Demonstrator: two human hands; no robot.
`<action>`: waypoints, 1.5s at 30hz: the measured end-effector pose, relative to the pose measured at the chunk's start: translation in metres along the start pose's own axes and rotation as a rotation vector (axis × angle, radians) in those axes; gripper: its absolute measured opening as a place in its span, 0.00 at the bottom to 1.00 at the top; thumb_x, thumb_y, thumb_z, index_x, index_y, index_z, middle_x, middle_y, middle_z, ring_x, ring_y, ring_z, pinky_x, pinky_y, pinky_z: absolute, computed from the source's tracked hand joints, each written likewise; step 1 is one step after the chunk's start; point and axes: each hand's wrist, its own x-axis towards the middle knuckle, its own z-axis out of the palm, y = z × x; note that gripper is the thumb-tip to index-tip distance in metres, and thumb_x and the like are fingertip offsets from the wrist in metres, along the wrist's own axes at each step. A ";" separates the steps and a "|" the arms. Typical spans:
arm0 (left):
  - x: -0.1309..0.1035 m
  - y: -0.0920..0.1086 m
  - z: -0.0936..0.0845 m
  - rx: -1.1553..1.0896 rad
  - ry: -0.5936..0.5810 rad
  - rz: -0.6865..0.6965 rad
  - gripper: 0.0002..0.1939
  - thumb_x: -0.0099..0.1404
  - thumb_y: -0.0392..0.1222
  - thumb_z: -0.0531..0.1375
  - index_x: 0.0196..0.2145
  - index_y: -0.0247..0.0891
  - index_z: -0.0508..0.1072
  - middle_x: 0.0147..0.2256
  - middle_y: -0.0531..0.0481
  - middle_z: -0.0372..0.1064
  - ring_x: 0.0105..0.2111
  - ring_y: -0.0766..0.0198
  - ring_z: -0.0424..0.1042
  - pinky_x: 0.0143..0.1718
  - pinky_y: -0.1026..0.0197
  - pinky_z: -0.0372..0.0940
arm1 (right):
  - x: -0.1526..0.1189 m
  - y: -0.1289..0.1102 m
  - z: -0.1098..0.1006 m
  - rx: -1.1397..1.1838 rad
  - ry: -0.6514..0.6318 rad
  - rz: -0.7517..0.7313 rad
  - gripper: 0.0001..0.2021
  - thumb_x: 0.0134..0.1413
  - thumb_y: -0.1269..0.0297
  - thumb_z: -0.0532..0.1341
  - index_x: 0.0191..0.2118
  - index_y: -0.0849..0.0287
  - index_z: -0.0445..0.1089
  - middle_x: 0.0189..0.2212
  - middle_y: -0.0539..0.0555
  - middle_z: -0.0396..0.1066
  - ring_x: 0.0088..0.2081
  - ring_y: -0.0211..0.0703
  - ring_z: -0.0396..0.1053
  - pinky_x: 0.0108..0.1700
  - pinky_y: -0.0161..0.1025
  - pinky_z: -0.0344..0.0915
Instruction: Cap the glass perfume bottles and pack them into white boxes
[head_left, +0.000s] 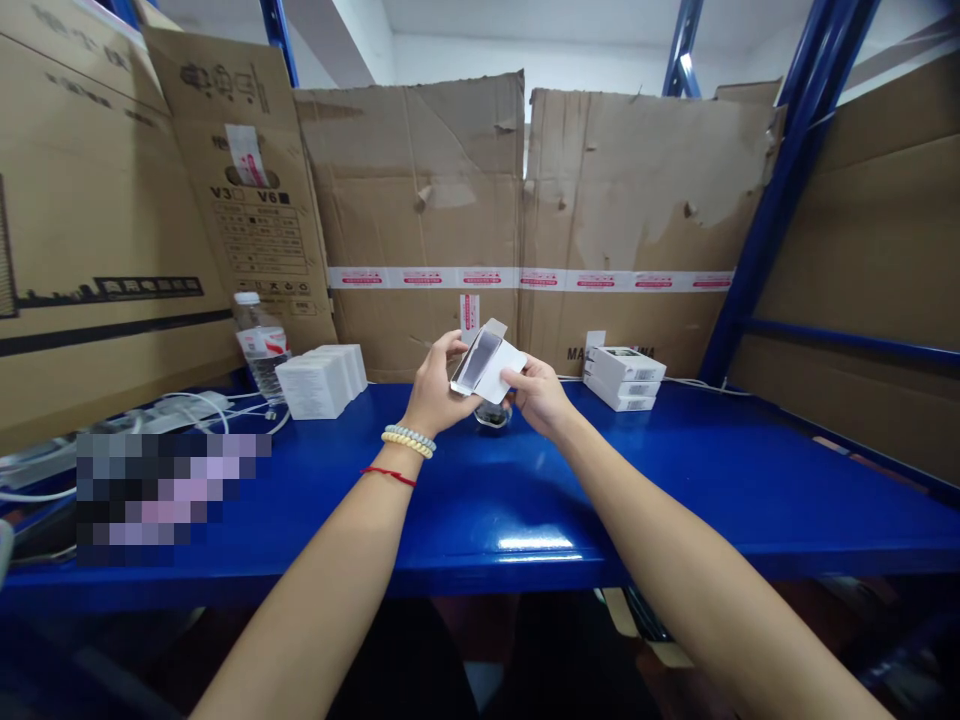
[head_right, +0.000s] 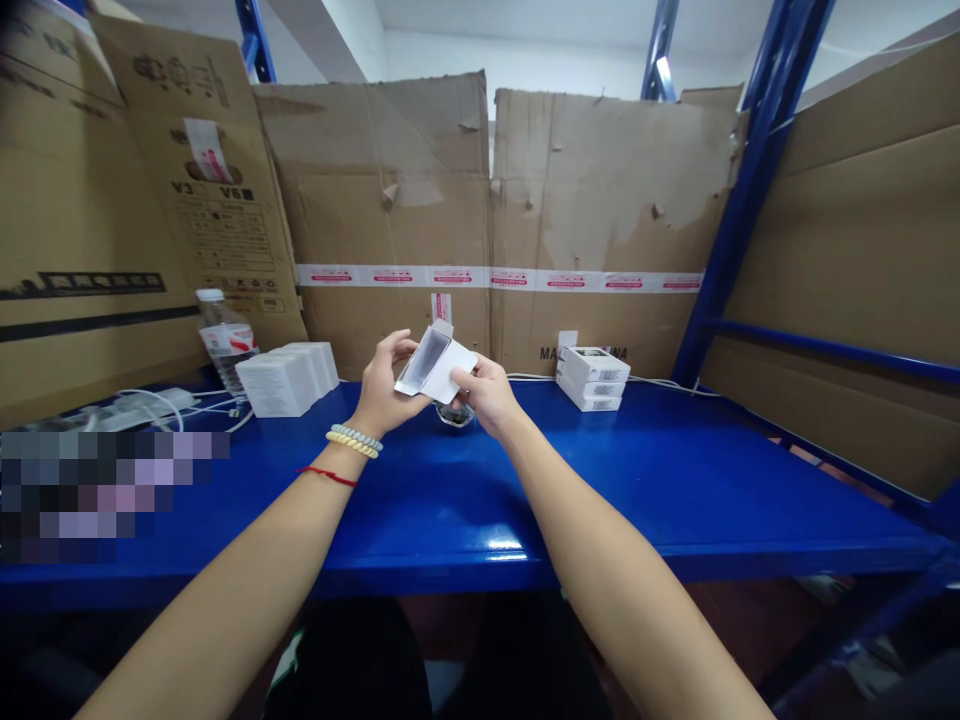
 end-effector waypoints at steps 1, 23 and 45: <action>0.001 -0.002 -0.001 -0.065 -0.058 0.004 0.45 0.46 0.41 0.67 0.59 0.40 0.51 0.49 0.42 0.65 0.49 0.55 0.68 0.53 0.51 0.62 | 0.000 0.000 0.000 0.005 -0.017 0.000 0.18 0.34 0.60 0.70 0.33 0.60 0.67 0.23 0.47 0.70 0.20 0.34 0.65 0.17 0.31 0.61; 0.015 -0.007 -0.009 -0.656 -0.049 -0.405 0.29 0.49 0.51 0.67 0.46 0.38 0.68 0.48 0.42 0.69 0.49 0.53 0.68 0.52 0.50 0.61 | 0.000 0.000 -0.002 0.045 -0.029 -0.017 0.18 0.38 0.58 0.69 0.37 0.56 0.69 0.31 0.50 0.74 0.32 0.43 0.71 0.38 0.43 0.68; 0.000 -0.015 0.000 -0.300 -0.092 -0.577 0.45 0.41 0.64 0.67 0.49 0.37 0.57 0.49 0.35 0.67 0.49 0.48 0.68 0.48 0.48 0.64 | -0.007 0.006 0.006 -0.128 0.007 0.009 0.23 0.33 0.57 0.72 0.39 0.61 0.70 0.32 0.54 0.75 0.32 0.44 0.72 0.37 0.43 0.70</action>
